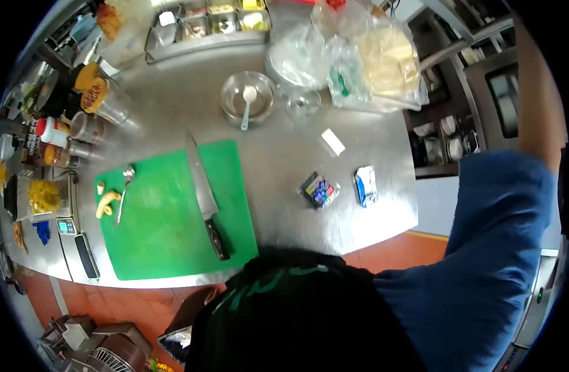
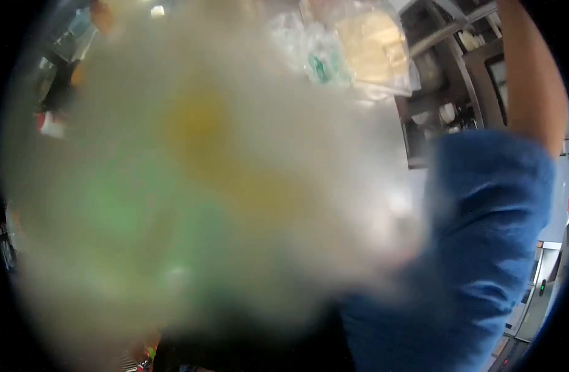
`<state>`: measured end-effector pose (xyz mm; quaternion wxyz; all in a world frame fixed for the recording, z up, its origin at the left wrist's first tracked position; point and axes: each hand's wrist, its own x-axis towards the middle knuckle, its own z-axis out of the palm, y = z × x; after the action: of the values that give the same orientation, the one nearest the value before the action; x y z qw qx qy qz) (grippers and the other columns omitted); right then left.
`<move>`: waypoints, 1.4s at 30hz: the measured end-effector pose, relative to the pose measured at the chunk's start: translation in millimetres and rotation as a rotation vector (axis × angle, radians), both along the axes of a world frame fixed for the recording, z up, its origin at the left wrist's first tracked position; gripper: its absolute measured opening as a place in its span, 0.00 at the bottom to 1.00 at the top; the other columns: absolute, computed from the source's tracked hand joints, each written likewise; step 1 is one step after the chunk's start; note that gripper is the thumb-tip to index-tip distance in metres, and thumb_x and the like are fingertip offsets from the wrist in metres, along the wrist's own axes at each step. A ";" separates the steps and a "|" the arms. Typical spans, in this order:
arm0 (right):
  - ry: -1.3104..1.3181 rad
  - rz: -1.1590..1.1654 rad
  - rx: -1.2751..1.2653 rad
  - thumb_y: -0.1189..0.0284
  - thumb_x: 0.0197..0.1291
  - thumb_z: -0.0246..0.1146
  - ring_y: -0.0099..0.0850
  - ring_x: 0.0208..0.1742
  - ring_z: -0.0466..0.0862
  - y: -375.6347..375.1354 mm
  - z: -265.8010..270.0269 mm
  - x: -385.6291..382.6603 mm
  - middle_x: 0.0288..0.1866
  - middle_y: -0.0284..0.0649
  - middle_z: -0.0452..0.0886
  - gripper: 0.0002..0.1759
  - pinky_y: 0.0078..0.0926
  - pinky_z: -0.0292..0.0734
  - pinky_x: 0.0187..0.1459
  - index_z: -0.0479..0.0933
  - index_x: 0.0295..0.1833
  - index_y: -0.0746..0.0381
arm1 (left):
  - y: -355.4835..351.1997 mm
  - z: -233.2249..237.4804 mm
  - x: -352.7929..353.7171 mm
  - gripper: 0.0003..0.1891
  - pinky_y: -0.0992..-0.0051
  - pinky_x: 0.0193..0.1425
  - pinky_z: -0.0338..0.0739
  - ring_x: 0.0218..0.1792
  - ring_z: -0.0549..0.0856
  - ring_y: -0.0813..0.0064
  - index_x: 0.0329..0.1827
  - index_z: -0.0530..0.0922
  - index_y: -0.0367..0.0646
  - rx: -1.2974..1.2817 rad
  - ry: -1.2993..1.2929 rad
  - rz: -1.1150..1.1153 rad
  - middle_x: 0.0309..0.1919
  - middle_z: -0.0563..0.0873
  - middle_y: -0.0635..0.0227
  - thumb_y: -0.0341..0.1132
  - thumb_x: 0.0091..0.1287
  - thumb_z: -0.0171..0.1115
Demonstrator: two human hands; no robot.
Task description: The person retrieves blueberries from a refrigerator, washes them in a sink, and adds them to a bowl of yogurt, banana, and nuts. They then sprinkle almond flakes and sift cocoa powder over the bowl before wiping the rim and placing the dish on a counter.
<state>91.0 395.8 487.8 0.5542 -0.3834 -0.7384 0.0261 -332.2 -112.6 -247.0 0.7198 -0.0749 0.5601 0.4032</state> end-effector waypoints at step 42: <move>-0.999 0.263 0.305 0.69 0.42 0.64 0.37 0.45 0.75 -177.1 -340.7 -96.6 0.37 0.37 0.75 0.15 0.35 0.72 0.39 0.75 0.39 0.59 | 241.7 347.6 159.6 0.15 0.71 0.36 0.82 0.31 0.85 0.65 0.50 0.75 0.31 0.541 0.168 0.071 0.35 0.84 0.56 0.35 0.67 0.56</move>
<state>-5.6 218.7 147.1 0.1768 -0.1685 -0.9493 -0.1977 -172.6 129.2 100.6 0.6503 0.1339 0.4869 0.5676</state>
